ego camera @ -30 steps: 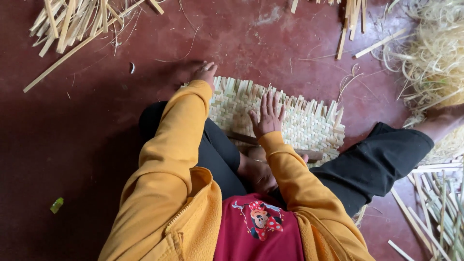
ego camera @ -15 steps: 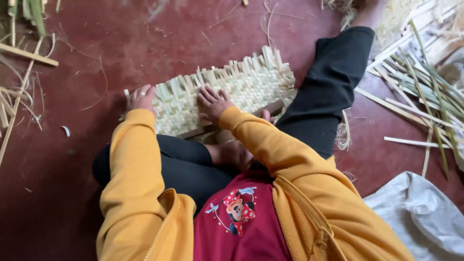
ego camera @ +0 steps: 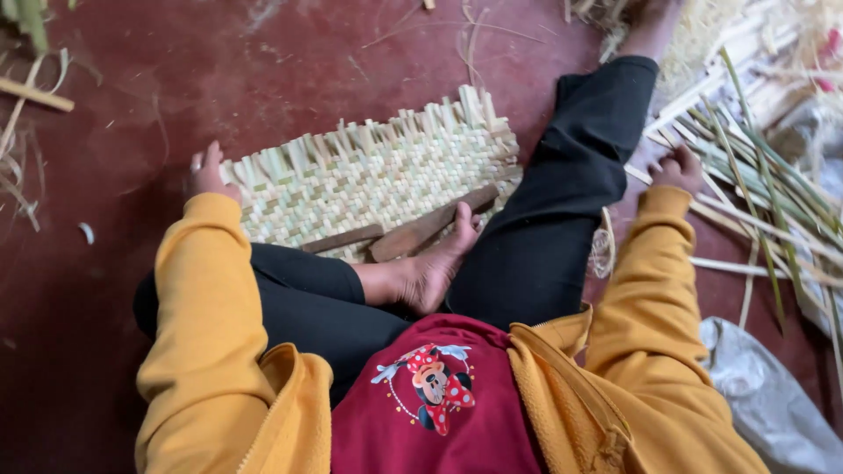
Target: Weaving a mat using thin bamboo strips and a wooden tool to pack the weave tightly.
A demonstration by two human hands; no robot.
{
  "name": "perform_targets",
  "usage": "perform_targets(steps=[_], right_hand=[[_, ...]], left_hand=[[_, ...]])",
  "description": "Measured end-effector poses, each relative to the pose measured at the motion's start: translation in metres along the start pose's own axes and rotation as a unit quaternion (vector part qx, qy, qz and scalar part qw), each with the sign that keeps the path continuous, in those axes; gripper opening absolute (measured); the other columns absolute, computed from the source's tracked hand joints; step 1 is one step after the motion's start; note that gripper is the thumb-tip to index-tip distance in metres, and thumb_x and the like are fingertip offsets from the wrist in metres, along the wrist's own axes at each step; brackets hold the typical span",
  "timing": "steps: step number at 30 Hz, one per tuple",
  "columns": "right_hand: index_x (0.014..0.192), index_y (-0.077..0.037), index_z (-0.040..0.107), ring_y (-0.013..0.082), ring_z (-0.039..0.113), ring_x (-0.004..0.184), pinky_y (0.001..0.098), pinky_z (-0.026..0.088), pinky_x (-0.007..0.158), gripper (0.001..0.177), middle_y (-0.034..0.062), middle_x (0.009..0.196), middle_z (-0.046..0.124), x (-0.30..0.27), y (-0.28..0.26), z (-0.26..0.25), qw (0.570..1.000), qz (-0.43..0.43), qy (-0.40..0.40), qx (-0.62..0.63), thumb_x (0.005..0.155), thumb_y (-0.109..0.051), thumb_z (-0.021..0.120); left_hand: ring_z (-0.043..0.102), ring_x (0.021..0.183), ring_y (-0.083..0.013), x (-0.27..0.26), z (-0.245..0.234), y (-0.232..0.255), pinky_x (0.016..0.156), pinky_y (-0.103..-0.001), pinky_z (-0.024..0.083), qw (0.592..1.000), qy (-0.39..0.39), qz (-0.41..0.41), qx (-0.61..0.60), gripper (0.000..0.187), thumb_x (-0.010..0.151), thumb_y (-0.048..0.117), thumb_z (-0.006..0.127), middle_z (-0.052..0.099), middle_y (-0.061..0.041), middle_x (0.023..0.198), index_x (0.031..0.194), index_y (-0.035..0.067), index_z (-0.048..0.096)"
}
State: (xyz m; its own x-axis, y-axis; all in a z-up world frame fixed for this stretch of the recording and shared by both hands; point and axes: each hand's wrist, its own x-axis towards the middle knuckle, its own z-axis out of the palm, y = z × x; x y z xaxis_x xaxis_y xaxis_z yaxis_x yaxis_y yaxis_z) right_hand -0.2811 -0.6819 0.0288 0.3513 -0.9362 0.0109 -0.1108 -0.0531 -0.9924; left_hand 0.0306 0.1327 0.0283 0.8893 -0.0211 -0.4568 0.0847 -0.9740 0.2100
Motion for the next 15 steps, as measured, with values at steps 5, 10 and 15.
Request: perform_targets(steps=[5,10,15], right_hand=[[0.158,-0.004,0.026,0.0409,0.026,0.148,0.0347,0.025,0.119,0.097,0.0283,0.160,0.020,-0.002,0.000,-0.039,0.826,-0.022,-0.148,-0.544,0.071,0.023,0.057],[0.116,-0.010,0.059,0.0460,0.056,0.095,0.0520,0.051,0.081,0.046,0.0194,0.114,0.054,-0.043,0.052,-0.020,0.727,-0.107,-0.138,-0.663,0.073,-0.010,0.076],[0.153,-0.015,0.047,0.0503,0.044,0.130,0.0521,0.039,0.108,0.061,0.0203,0.154,0.043,-0.112,0.064,-0.025,0.741,-0.222,-0.133,-0.620,0.094,-0.003,0.058]], left_hand=[[0.036,0.139,-0.0386,-0.014,-0.009,0.003,0.115,-0.038,0.034,0.935,0.227,0.186,-0.201,0.089,0.068,-0.018,0.048,0.025,-0.015,0.154,0.153,0.005,0.032],[0.044,0.141,-0.0276,-0.010,-0.012,0.006,0.114,-0.037,0.035,0.959,0.075,-0.017,-0.272,0.099,0.074,-0.018,0.041,0.055,-0.007,0.142,0.160,0.025,0.016],[0.037,0.142,-0.0357,-0.007,-0.012,0.002,0.112,-0.047,0.038,0.979,0.013,-0.049,-0.196,0.090,0.078,-0.010,0.054,0.034,-0.013,0.157,0.156,0.027,0.031]])
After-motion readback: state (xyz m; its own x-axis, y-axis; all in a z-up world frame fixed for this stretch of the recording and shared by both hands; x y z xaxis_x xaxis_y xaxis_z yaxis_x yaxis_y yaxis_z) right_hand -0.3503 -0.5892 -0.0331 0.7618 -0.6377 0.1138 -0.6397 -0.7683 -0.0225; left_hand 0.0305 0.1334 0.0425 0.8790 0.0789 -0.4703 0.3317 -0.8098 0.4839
